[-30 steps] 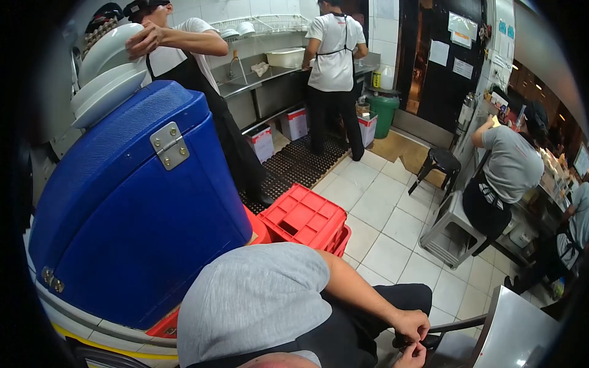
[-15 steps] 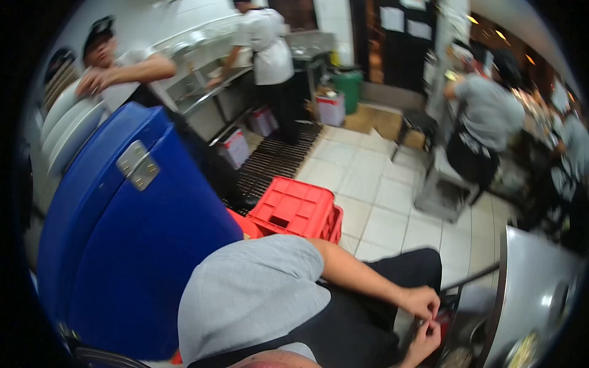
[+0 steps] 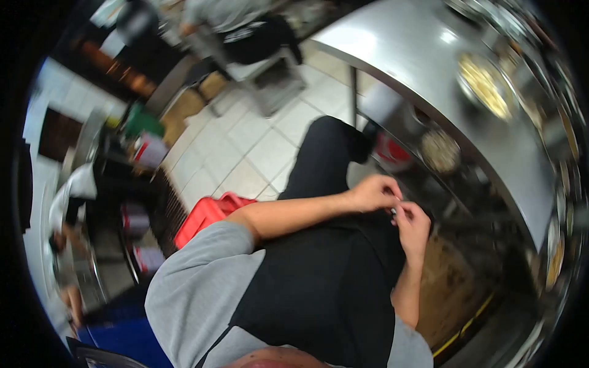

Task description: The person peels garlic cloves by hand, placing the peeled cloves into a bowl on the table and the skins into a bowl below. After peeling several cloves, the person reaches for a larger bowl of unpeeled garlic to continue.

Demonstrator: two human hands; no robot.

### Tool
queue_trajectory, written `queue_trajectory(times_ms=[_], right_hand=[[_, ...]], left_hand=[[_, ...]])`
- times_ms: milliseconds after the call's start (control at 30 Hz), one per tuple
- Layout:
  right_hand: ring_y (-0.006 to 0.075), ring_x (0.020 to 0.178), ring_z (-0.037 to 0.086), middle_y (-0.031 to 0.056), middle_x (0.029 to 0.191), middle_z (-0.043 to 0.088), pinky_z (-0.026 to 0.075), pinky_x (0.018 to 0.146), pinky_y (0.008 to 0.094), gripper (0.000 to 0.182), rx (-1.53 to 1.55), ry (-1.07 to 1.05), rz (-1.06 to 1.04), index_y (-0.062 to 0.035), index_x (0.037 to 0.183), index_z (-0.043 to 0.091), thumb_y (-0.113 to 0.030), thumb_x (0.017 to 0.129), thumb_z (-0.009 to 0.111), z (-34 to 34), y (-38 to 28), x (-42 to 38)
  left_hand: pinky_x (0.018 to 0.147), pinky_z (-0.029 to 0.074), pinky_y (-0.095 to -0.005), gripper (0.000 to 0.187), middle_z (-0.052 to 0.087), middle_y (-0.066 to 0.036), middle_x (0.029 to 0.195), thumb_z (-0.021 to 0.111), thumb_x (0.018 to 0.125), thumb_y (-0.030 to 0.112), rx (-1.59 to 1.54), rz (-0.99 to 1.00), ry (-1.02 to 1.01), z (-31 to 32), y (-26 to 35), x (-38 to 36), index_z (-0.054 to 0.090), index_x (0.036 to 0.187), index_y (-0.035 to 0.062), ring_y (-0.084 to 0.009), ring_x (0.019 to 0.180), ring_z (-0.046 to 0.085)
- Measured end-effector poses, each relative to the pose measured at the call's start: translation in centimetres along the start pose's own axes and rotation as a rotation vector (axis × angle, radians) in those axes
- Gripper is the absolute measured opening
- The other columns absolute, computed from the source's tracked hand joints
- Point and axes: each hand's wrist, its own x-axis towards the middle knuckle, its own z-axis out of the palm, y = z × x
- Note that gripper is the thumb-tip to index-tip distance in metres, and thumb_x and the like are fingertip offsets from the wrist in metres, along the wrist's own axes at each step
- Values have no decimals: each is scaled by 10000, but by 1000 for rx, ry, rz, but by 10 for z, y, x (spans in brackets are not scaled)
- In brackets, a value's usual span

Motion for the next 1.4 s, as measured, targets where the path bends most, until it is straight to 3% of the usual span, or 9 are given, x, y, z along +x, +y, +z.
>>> queue_trajectory(times_ms=[433,467,633,767,933,1067,1133,1300,1400], right_hand=[[130,671,642,97,798,682,521,596,281,106,-409,380,-59,3,938,671,-54,856,635,-43,-17,-81],[164,627,637,102,762,661,513,589,306,88,-558,494,-327,-4,899,657,-59,833,636,-49,-14,-86],[116,655,631,79,781,667,506,558,283,112,-122,549,-106,10,896,658,-100,904,639,-72,-69,-176],[151,627,633,104,761,663,519,539,269,103,30,729,-380,47,904,675,-41,854,696,-55,-165,-281],[204,555,618,164,759,634,505,474,295,54,-517,849,-1134,21,900,642,30,847,646,13,-244,-415],[160,676,578,111,883,653,481,562,285,126,-1036,2009,-1592,-9,1051,612,-69,940,606,74,-281,-453],[154,680,577,119,915,669,472,567,283,112,-1147,2106,-1788,-14,1031,615,-76,938,613,87,-282,-468],[149,704,584,90,895,651,462,543,272,132,-1119,2097,-1637,-31,1055,598,-90,940,624,70,-270,-441],[145,703,585,98,910,653,462,542,272,142,-1145,2014,-1754,-27,1054,590,-97,937,632,81,-287,-436]], left_hand=[[638,517,-253,72,656,-60,819,667,875,55,-33,85,-506,69,7,37,656,920,0,-115,700,620],[667,525,-261,74,654,-63,837,659,872,35,57,101,-520,72,12,43,654,936,-3,-129,718,629],[687,559,-282,46,630,-35,855,636,890,36,221,60,-721,86,37,83,633,934,25,-114,730,615],[623,559,-266,23,611,-26,830,600,885,11,493,-1,-955,69,28,145,601,891,33,-98,702,597],[578,574,-298,81,623,-66,783,569,830,-30,495,-290,-1138,50,-11,182,583,901,6,-147,648,618],[570,583,-325,120,631,-82,794,580,814,-31,567,-364,-1143,48,-36,191,577,931,-4,-169,639,624],[580,586,-333,140,633,-84,798,580,811,-33,565,-370,-1123,44,-35,189,574,948,-7,-171,651,626],[595,583,-324,106,616,-56,775,554,835,-44,478,-300,-1039,35,-18,174,585,901,33,-143,622,606],[594,582,-321,109,615,-54,772,550,825,-47,469,-241,-1061,26,-7,166,579,896,30,-143,618,605]])
